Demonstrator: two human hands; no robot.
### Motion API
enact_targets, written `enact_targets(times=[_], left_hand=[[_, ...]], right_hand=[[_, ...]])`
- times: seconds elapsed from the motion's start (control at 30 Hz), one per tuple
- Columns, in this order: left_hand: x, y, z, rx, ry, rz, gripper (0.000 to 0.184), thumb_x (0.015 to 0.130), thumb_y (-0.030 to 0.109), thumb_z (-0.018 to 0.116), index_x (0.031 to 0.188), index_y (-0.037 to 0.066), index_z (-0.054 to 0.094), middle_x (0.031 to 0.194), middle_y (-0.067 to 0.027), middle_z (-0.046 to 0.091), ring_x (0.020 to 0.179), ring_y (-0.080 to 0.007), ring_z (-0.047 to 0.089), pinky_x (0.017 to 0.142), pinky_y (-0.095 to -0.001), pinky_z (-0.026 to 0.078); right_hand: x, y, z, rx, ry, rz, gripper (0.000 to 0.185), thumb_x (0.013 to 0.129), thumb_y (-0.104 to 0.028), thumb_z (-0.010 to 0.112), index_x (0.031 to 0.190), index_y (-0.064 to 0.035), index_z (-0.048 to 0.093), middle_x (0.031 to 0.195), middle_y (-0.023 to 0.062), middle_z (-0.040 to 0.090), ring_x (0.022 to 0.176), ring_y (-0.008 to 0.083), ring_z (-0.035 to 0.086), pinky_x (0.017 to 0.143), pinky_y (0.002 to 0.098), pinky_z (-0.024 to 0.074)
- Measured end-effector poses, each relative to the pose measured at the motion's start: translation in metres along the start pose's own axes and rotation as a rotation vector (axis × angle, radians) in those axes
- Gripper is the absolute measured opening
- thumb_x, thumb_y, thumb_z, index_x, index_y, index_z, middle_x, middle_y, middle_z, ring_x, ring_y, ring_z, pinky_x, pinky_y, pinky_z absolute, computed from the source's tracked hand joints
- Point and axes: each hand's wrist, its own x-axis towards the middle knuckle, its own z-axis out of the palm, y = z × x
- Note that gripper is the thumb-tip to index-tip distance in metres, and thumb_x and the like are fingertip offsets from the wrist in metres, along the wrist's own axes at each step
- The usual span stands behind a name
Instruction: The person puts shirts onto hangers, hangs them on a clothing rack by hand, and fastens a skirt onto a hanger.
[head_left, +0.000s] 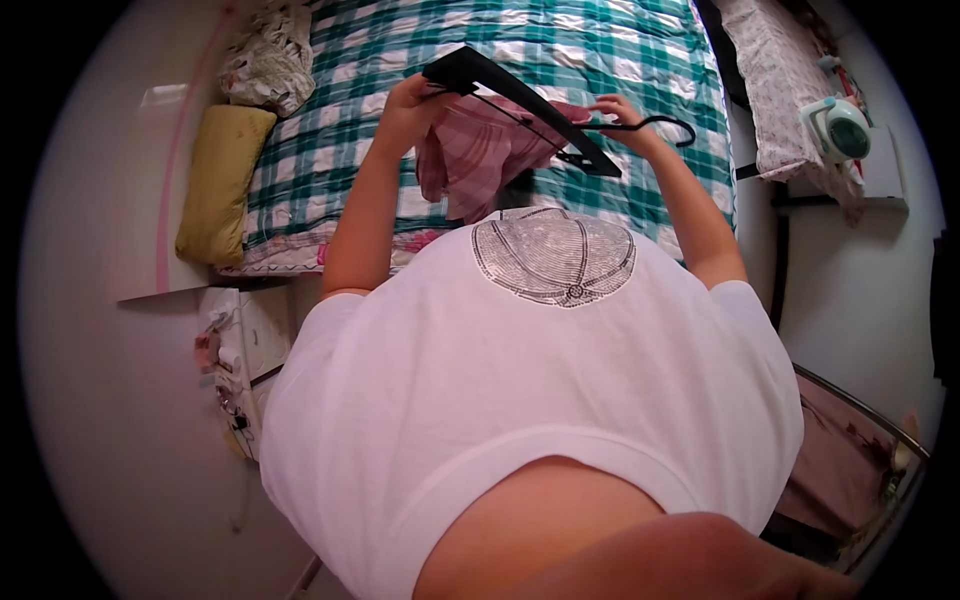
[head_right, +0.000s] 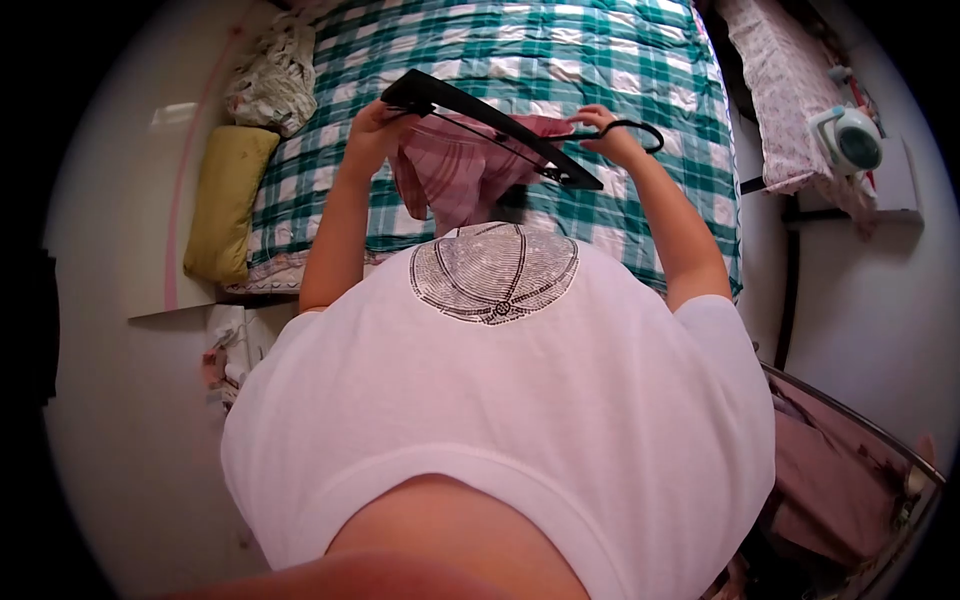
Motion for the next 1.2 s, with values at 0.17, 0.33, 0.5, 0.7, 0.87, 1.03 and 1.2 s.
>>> enact_targets(times=[0.17, 0.33, 0.5, 0.7, 0.87, 1.03, 1.2], left_hand=[[-0.004, -0.001, 0.001, -0.017, 0.020, -0.071, 0.025, 0.076, -0.003, 0.060, 0.100, 0.002, 0.059, 0.088, 0.0000, 0.061, 0.078, -0.0057, 0.053, 0.068, -0.0183, 0.042], [-0.008, 0.008, 0.002, -0.022, 0.055, -0.010, 0.025, 0.076, -0.003, 0.060, 0.101, 0.002, 0.058, 0.089, -0.0001, 0.061, 0.076, -0.0061, 0.054, 0.067, -0.0183, 0.042], [-0.009, 0.005, -0.007, -0.021, 0.090, -0.019, 0.024, 0.076, -0.003, 0.059, 0.099, 0.001, 0.059, 0.089, -0.0013, 0.062, 0.076, -0.0067, 0.055, 0.067, -0.0193, 0.043], [-0.021, -0.013, -0.025, -0.145, 0.249, -0.016, 0.023, 0.076, -0.005, 0.058, 0.098, 0.002, 0.058, 0.091, -0.0042, 0.062, 0.080, -0.0102, 0.057, 0.070, -0.0222, 0.045], [-0.019, -0.038, -0.031, -0.350, 0.267, 0.039, 0.024, 0.081, 0.000, 0.055, 0.105, 0.004, 0.054, 0.098, -0.0072, 0.060, 0.085, -0.0155, 0.058, 0.073, -0.0277, 0.047], [-0.009, -0.047, -0.028, -0.359, 0.331, 0.042, 0.020, 0.082, 0.005, 0.056, 0.102, 0.004, 0.053, 0.098, -0.0088, 0.059, 0.086, -0.0175, 0.058, 0.074, -0.0302, 0.047], [-0.005, -0.050, -0.031, -0.355, 0.322, 0.007, 0.020, 0.083, 0.008, 0.056, 0.102, 0.003, 0.051, 0.101, -0.0108, 0.058, 0.087, -0.0183, 0.058, 0.074, -0.0308, 0.048]], right_hand=[[0.010, 0.017, 0.022, -0.126, -0.171, -0.046, 0.054, 0.058, -0.003, 0.073, 0.108, -0.0146, 0.056, 0.117, 0.0118, 0.044, 0.110, 0.0286, 0.043, 0.092, 0.0344, 0.0375], [0.020, 0.028, 0.038, -0.287, -0.153, -0.088, 0.060, 0.052, -0.007, 0.076, 0.109, -0.0142, 0.056, 0.113, 0.0131, 0.049, 0.104, 0.0305, 0.050, 0.086, 0.0344, 0.0433], [0.025, 0.038, 0.037, -0.369, -0.165, 0.088, 0.033, 0.062, -0.012, 0.071, 0.094, -0.0102, 0.062, 0.105, 0.0107, 0.058, 0.093, 0.0300, 0.056, 0.078, 0.0346, 0.0463], [-0.003, 0.047, 0.017, 0.353, -0.009, 0.268, 0.019, 0.072, -0.002, 0.062, 0.091, 0.0008, 0.064, 0.083, -0.0001, 0.061, 0.073, 0.0061, 0.052, 0.070, 0.0223, 0.0430], [-0.029, 0.007, -0.005, 0.424, 0.191, 0.234, 0.012, 0.073, -0.001, 0.059, 0.085, -0.0007, 0.064, 0.077, -0.0038, 0.059, 0.069, 0.0050, 0.051, 0.065, 0.0219, 0.0414], [-0.045, 0.007, -0.015, 0.491, 0.224, 0.278, 0.019, 0.074, -0.002, 0.060, 0.093, -0.0028, 0.059, 0.083, -0.0027, 0.058, 0.074, 0.0042, 0.051, 0.065, 0.0206, 0.0419], [-0.054, -0.006, -0.025, 0.546, 0.245, 0.258, 0.019, 0.075, -0.002, 0.060, 0.094, -0.0043, 0.057, 0.085, -0.0029, 0.057, 0.072, 0.0050, 0.050, 0.064, 0.0207, 0.0414]])
